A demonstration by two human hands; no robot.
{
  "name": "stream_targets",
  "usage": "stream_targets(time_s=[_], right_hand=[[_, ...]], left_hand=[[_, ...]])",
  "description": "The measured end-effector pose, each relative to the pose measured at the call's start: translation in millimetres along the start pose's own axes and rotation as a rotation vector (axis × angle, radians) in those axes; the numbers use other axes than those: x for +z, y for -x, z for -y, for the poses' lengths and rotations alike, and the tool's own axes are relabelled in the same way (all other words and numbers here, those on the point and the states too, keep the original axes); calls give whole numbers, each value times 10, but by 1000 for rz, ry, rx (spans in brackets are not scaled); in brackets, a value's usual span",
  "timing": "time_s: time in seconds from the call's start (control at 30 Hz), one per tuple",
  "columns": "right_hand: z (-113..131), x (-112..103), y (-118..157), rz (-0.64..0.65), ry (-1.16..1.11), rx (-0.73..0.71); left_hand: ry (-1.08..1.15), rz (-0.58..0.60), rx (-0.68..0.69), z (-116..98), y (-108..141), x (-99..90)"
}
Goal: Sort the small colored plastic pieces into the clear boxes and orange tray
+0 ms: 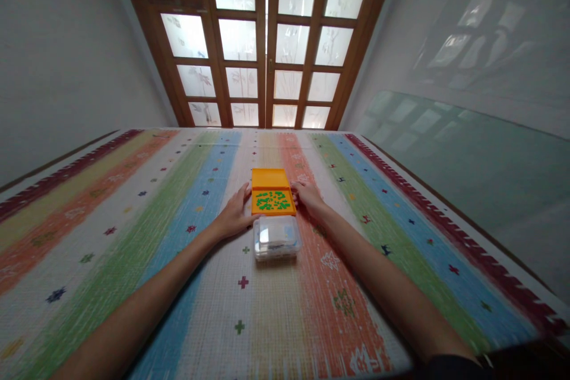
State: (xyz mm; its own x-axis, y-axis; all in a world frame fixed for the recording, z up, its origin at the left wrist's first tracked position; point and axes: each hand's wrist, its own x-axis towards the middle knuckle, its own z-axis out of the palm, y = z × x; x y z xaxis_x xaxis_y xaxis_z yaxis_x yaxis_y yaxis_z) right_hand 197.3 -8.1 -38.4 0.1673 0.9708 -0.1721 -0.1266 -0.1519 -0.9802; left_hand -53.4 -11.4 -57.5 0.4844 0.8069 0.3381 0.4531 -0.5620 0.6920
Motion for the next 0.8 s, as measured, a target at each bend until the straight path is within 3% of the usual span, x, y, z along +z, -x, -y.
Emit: stream_targets(time_s=[0.17, 0.37, 0.57, 0.8], right_hand=[[114, 24, -41, -44, -155, -48], [420, -21, 7, -28, -286, -123], [656, -34, 148, 165, -434, -198], [649, 25, 263, 290, -425, -225]], left_hand=[[230, -97, -43, -146, -100, -31], [383, -193, -20, -361, -218, -76], [432, -289, 123, -680, -166, -208], [384, -395, 191, -813, -31, -252]])
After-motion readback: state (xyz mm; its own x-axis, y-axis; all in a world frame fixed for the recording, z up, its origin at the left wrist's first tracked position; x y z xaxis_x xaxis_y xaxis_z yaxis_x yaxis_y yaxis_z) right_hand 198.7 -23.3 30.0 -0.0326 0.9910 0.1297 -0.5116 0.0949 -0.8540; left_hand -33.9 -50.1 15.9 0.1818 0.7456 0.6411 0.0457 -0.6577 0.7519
